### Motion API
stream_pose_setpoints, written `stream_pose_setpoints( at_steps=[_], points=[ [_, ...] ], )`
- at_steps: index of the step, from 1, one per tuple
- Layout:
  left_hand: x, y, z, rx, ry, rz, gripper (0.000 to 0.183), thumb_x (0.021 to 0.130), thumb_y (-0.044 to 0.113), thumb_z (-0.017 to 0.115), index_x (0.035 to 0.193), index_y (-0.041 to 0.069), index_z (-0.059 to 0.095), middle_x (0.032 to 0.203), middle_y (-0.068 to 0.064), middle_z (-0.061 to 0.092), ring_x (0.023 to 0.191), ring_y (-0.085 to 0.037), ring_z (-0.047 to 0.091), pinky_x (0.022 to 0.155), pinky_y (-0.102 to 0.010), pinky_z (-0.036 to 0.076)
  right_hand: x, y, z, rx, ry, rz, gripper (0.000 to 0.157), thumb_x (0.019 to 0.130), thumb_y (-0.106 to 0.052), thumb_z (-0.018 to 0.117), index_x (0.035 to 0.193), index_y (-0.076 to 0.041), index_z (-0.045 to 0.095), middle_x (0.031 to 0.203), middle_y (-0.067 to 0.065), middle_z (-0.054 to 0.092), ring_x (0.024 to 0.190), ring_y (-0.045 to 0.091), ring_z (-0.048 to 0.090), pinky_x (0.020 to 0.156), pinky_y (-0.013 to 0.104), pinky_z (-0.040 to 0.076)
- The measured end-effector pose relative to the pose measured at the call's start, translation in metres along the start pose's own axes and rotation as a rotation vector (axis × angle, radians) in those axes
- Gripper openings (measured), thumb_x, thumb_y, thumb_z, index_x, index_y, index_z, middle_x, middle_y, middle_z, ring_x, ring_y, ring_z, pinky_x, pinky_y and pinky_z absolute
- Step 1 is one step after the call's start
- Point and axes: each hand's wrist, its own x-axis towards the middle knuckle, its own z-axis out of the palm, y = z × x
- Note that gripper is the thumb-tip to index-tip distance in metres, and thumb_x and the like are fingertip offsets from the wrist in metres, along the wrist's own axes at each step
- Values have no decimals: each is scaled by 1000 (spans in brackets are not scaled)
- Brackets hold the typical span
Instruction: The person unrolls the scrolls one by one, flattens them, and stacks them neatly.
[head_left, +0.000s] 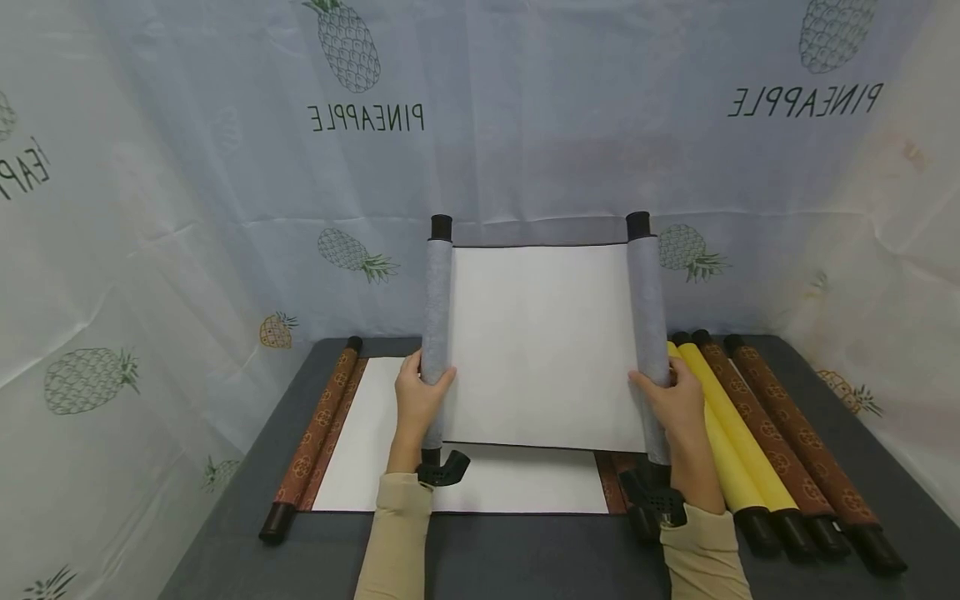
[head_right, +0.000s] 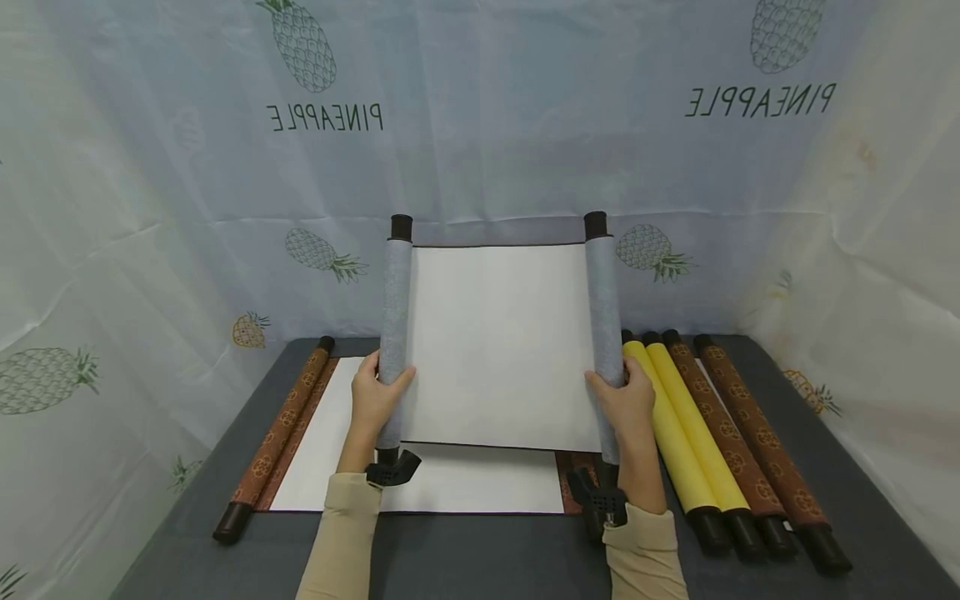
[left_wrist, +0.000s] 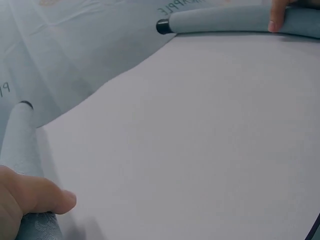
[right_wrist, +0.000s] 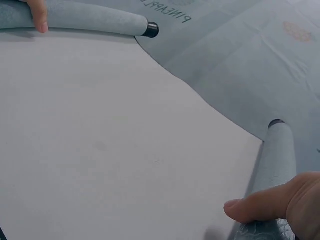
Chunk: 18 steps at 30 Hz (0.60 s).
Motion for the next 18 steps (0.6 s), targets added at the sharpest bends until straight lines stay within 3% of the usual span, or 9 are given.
stream_pose_setpoints(
  at_steps=[7, 13, 18],
  points=[
    [0, -2, -2, -30, -4, -3, 55, 82, 8, 73, 129, -10, 52, 118, -29, 61, 108, -41, 60, 89, -54, 51, 0, -1, -5, -11, -5, -4, 59, 92, -20, 60, 140, 8, 38, 132, 34, 50, 114, 41, 53, 87, 46, 46],
    [0, -1, -3, -69, -28, 7, 60, 83, 6, 72, 136, -7, 46, 129, -29, 57, 118, -42, 58, 96, -55, 48, 0, -1, -10, 17, -44, 54, 67, 95, -22, 56, 148, 3, 25, 143, 34, 39, 125, 44, 46, 98, 57, 40],
    [2, -1, -4, -89, -69, -22, 63, 87, 5, 66, 142, -6, 37, 141, -29, 48, 130, -43, 49, 105, -57, 42, 2, -1, -11, 20, -57, 85, 64, 95, -18, 54, 147, 2, 23, 145, 33, 35, 126, 44, 42, 98, 61, 37]
  ],
)
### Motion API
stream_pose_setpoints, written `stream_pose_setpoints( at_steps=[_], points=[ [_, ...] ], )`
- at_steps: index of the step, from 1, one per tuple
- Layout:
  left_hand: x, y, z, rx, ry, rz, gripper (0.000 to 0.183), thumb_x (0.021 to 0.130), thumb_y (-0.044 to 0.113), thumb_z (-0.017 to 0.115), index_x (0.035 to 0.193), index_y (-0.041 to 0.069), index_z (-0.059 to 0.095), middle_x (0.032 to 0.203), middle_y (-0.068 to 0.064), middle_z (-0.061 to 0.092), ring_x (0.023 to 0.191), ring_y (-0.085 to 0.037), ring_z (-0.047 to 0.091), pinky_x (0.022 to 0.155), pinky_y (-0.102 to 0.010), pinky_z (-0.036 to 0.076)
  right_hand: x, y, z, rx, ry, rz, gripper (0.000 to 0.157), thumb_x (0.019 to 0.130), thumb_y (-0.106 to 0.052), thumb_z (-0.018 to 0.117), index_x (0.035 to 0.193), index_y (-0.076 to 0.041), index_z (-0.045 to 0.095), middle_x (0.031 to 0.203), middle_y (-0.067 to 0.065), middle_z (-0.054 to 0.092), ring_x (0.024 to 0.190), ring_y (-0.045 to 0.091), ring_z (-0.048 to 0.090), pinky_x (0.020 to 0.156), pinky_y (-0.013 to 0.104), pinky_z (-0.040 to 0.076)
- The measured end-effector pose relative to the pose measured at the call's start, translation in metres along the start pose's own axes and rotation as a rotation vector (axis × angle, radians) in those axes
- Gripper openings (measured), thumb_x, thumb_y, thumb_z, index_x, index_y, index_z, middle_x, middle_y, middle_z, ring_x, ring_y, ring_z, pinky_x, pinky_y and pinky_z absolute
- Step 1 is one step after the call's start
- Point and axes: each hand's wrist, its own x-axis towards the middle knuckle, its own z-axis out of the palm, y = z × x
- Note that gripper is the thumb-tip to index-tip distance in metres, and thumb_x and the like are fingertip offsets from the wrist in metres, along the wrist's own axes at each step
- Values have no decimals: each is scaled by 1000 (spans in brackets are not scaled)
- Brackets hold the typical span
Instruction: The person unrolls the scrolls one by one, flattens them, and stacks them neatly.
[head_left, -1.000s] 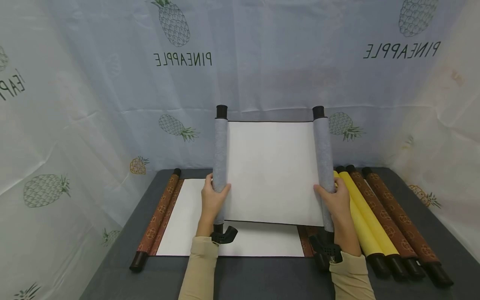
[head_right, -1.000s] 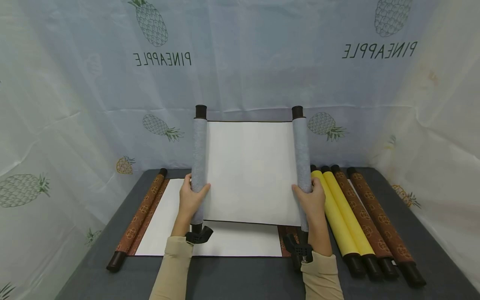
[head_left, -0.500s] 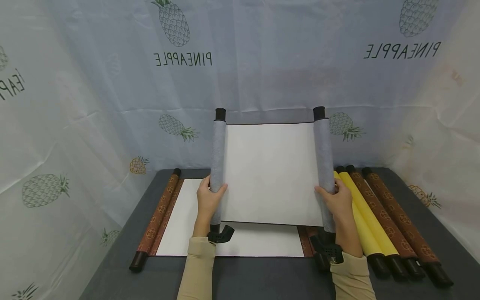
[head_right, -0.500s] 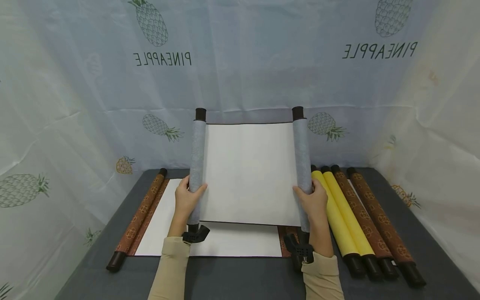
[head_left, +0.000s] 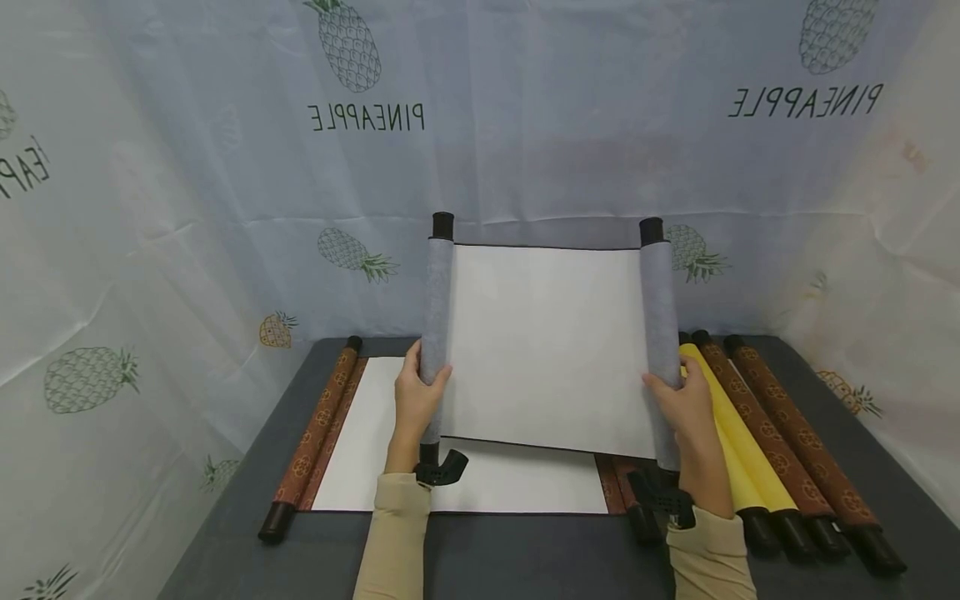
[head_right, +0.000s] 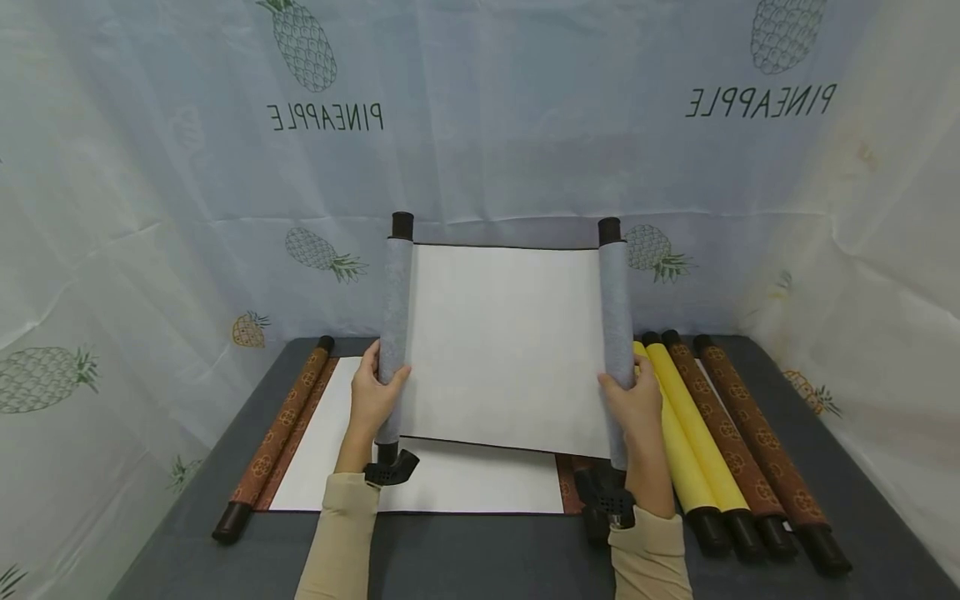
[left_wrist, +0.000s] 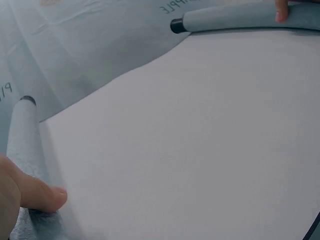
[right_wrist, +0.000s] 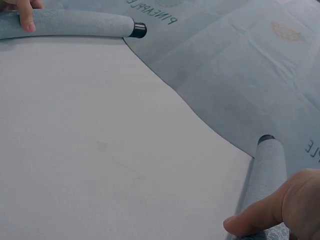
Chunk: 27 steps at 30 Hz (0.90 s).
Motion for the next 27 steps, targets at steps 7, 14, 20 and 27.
stream_pose_setpoints(
  at_steps=[7, 14, 20, 27],
  points=[
    [1, 2, -1, -20, -133, -133, 68, 96, 15, 50, 152, 3, 15, 155, -27, 27, 143, -42, 31, 114, -59, 28, 1, -1, 1, 34, 33, -4, 58, 93, -12, 47, 145, 3, 26, 139, 30, 38, 117, 39, 44, 91, 52, 38],
    [0, 3, -2, -8, -147, -165, 66, 96, 21, 45, 153, 6, 14, 155, -25, 28, 142, -40, 33, 114, -58, 30, 5, 3, -1, 12, 75, 11, 59, 93, -18, 42, 144, 7, 26, 135, 31, 40, 111, 38, 46, 86, 50, 41],
    [0, 2, 1, 12, -109, -171, 67, 93, 20, 51, 150, 5, 20, 151, -26, 35, 136, -40, 40, 108, -58, 36, 6, 7, -1, 28, 67, 19, 70, 93, -28, 53, 145, 7, 22, 141, 32, 34, 118, 40, 43, 94, 56, 40],
    [1, -1, 1, 39, -71, -177, 96, 76, 34, 81, 149, 8, 24, 148, -24, 41, 134, -39, 44, 107, -56, 39, 5, 10, -1, 6, 50, 16, 90, 84, -35, 72, 144, 7, 21, 142, 29, 32, 123, 38, 38, 100, 58, 38]
  ],
)
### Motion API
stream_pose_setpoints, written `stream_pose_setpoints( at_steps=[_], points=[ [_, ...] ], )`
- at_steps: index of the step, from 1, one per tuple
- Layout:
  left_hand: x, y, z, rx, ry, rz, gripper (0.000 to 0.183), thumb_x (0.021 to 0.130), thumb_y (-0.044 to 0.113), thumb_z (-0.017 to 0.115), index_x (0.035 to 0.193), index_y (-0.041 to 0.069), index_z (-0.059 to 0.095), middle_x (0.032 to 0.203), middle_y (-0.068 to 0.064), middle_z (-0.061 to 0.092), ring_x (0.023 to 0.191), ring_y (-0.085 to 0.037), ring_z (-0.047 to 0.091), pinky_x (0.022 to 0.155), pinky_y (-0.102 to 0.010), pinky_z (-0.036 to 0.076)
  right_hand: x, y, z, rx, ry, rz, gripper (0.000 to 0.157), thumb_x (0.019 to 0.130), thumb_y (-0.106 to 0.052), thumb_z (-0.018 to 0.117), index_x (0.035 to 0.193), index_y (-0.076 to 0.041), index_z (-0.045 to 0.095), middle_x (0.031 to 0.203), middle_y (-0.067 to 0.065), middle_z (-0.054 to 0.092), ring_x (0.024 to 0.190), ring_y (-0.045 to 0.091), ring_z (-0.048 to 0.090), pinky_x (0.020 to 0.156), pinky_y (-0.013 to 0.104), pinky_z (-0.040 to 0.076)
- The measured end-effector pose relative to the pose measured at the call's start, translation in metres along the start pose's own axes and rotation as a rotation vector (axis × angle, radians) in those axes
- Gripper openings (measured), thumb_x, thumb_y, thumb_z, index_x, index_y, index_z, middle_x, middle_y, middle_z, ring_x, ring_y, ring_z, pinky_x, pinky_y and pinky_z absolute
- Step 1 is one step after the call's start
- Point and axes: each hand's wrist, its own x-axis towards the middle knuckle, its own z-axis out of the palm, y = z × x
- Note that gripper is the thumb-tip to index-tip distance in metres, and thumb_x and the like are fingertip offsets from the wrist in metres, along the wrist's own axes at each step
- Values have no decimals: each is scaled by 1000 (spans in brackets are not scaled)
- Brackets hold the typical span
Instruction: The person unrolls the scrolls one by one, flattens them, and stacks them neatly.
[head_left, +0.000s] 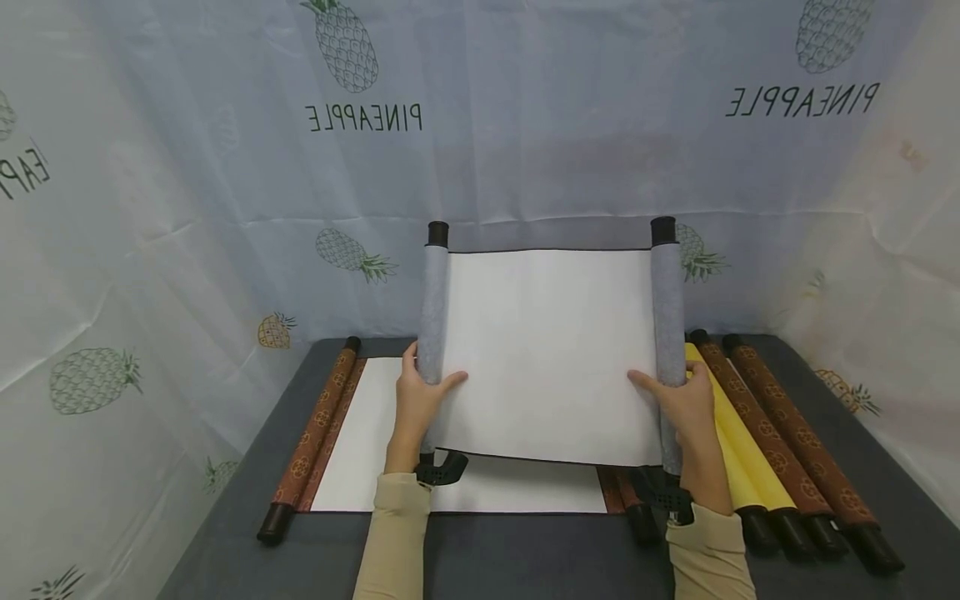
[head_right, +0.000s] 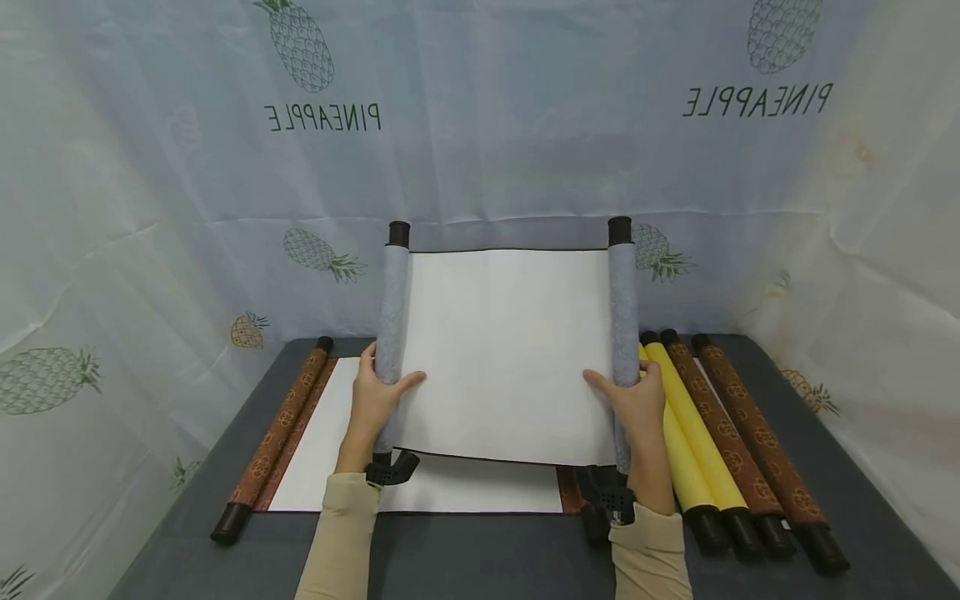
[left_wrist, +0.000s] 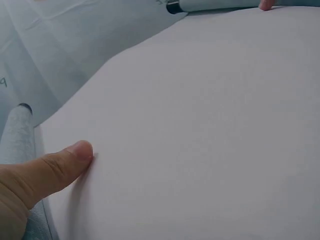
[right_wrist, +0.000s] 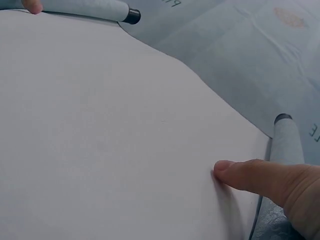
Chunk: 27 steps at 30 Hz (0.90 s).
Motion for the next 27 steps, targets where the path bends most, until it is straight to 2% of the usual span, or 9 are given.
stream_pose_setpoints(
  at_steps=[5, 11, 17, 23, 25, 27],
  points=[
    [1, -2, -3, 13, 29, 13, 99, 72, 32, 85, 148, 6, 27, 147, -24, 43, 133, -39, 46, 106, -56, 40, 0, 1, -1, -12, -5, -2, 89, 84, -34, 73, 143, 8, 22, 140, 29, 33, 120, 37, 39, 99, 57, 38],
    [2, -4, -7, 6, 40, 44, 91, 74, 25, 83, 146, 4, 31, 143, -24, 47, 128, -40, 50, 102, -55, 43, 2, 2, -1, 0, 19, -26, 79, 86, -27, 71, 139, 11, 25, 136, 30, 35, 116, 37, 41, 95, 55, 40],
    [3, -7, -11, 2, 55, 26, 80, 78, 18, 79, 144, 6, 36, 134, -25, 54, 121, -40, 56, 95, -54, 48, 3, 3, -1, -20, 27, -45, 68, 89, -24, 66, 134, 13, 30, 127, 28, 41, 106, 33, 44, 81, 41, 41],
    [3, -8, -15, 24, 86, 51, 65, 83, 14, 73, 138, -1, 42, 122, -32, 60, 109, -43, 62, 87, -54, 51, 3, 2, -4, -56, 84, -75, 47, 89, -21, 66, 117, 9, 42, 105, 17, 48, 80, 16, 45, 65, 28, 38],
    [3, -8, -16, 26, 95, 68, 61, 83, 12, 72, 136, -3, 44, 121, -32, 61, 108, -43, 63, 86, -54, 52, 2, 2, -6, -68, 85, -76, 46, 89, -21, 65, 118, 8, 44, 107, 19, 51, 78, 13, 46, 63, 26, 39],
    [3, -8, -17, 31, 104, 82, 59, 83, 11, 71, 134, -3, 45, 119, -31, 62, 105, -42, 64, 84, -53, 52, 1, 2, -7, -69, 76, -77, 49, 90, -21, 64, 123, 9, 45, 114, 23, 53, 82, 16, 50, 64, 25, 39]
  ],
)
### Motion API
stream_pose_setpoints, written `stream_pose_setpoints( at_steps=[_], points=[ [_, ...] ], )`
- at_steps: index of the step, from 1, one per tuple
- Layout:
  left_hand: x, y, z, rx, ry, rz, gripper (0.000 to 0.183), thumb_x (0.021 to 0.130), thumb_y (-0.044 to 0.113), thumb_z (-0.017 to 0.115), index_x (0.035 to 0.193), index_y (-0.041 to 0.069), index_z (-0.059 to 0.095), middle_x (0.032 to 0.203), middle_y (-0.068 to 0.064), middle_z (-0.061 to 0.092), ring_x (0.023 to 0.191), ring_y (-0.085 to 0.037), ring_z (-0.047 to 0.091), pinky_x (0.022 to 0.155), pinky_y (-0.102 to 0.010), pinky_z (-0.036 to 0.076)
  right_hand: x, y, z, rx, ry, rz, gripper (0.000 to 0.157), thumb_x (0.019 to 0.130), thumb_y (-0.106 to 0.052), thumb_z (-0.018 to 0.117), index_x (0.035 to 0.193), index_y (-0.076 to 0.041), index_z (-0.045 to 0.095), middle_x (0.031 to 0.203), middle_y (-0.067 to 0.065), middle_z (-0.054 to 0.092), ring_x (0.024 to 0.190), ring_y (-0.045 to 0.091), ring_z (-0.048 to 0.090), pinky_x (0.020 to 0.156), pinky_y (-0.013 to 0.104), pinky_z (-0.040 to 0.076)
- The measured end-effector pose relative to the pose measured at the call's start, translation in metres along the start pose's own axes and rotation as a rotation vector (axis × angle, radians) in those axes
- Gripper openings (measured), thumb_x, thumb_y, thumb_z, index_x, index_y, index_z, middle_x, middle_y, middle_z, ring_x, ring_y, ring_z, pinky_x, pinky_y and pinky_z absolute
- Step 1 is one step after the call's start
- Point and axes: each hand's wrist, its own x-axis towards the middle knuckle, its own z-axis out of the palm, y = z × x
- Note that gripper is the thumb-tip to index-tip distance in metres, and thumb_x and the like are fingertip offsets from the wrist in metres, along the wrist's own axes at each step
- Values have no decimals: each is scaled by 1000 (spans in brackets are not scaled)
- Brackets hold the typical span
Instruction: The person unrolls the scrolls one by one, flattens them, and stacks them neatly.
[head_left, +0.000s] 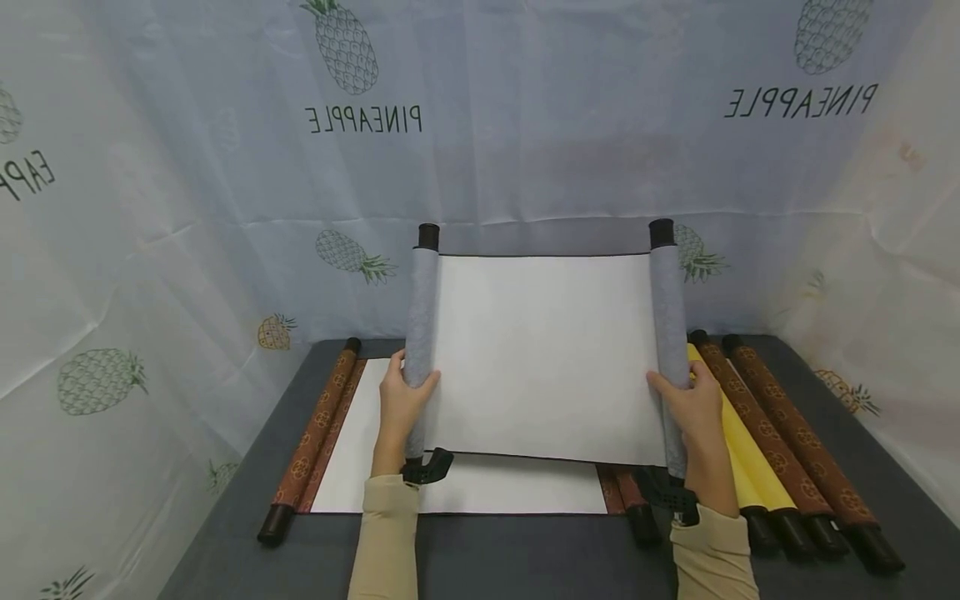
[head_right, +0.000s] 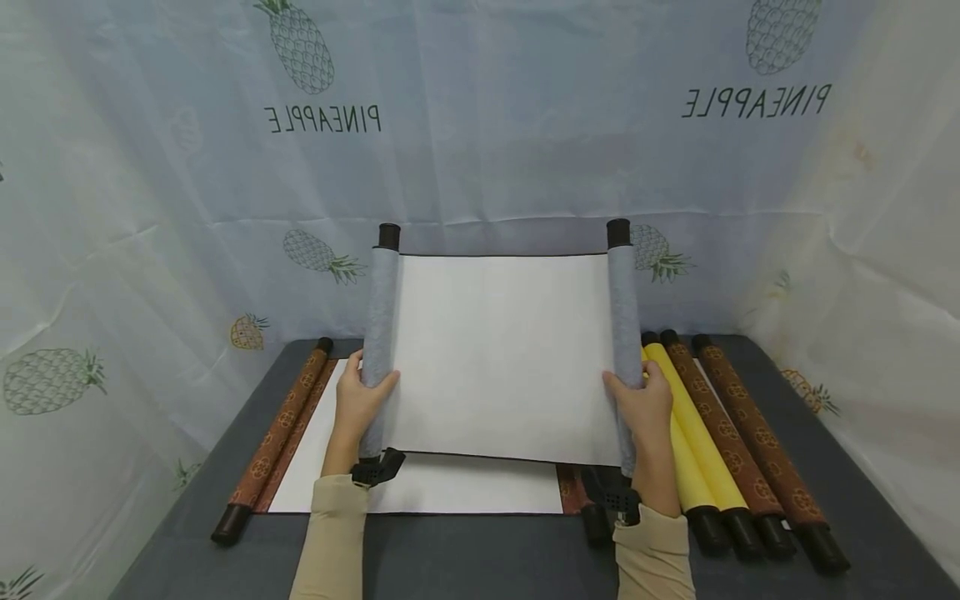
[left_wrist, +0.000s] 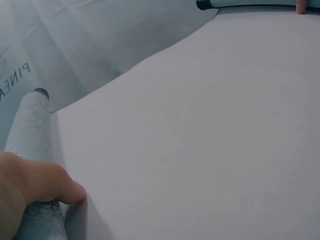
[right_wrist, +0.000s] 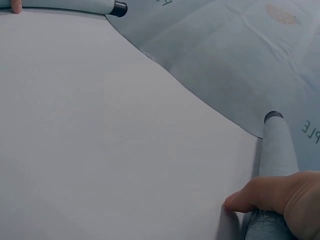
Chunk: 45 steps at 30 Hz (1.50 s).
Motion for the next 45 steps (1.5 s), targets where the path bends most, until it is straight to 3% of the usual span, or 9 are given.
stream_pose_setpoints(
  at_steps=[6, 12, 17, 27, 34, 37, 42, 45],
  points=[
    [0, 0, -2, -5, 24, 19, 55, 84, 12, 69, 133, -4, 49, 122, -28, 61, 110, -42, 61, 89, -55, 50, -3, -2, -2, 28, -9, 16, 53, 91, -24, 62, 131, 8, 47, 128, 28, 53, 105, 31, 52, 73, 29, 39],
    [1, -1, -2, 15, 40, 13, 54, 85, 11, 68, 132, -7, 51, 118, -27, 58, 107, -40, 59, 87, -52, 52, -4, -2, -3, 47, -5, 34, 58, 91, -27, 63, 134, 8, 46, 131, 29, 51, 110, 36, 50, 84, 44, 43],
    [1, -1, -4, 15, 39, 7, 53, 84, 11, 68, 131, -9, 53, 118, -29, 61, 103, -41, 63, 83, -52, 54, -3, -2, -3, 50, 48, 34, 60, 90, -25, 65, 134, 10, 46, 130, 32, 51, 113, 41, 51, 93, 54, 42],
    [1, -2, -7, 36, 42, 29, 57, 86, 8, 67, 136, -6, 46, 123, -29, 61, 110, -41, 61, 91, -55, 50, -2, -1, -5, 49, 70, 49, 60, 91, -21, 63, 138, 8, 41, 133, 34, 50, 117, 43, 50, 96, 56, 42],
    [0, -1, -5, -11, -40, -42, 62, 92, 12, 57, 145, -6, 32, 143, -30, 44, 131, -45, 46, 104, -59, 40, -2, -5, -4, 71, 52, 70, 62, 94, -24, 51, 143, 9, 33, 138, 34, 42, 118, 42, 45, 95, 57, 40],
    [0, 0, -4, -15, -32, -47, 61, 92, 13, 55, 145, -5, 32, 143, -30, 45, 130, -45, 47, 103, -59, 41, -2, -5, -5, 62, 65, 93, 62, 94, -25, 49, 144, 9, 33, 138, 34, 43, 118, 43, 46, 93, 57, 41],
    [1, -1, -4, 14, 21, -37, 61, 90, 21, 63, 141, -4, 40, 133, -28, 55, 118, -42, 56, 95, -56, 47, -2, -5, -7, 28, 93, 116, 65, 92, -32, 52, 142, 7, 36, 135, 32, 45, 113, 40, 48, 84, 49, 44],
    [1, -1, -5, 5, 16, -61, 71, 83, 31, 74, 139, 0, 43, 130, -24, 57, 117, -38, 57, 95, -53, 47, -2, -3, -8, 22, 80, 118, 74, 90, -40, 60, 142, 6, 34, 136, 30, 43, 111, 38, 47, 85, 49, 44]
  ],
)
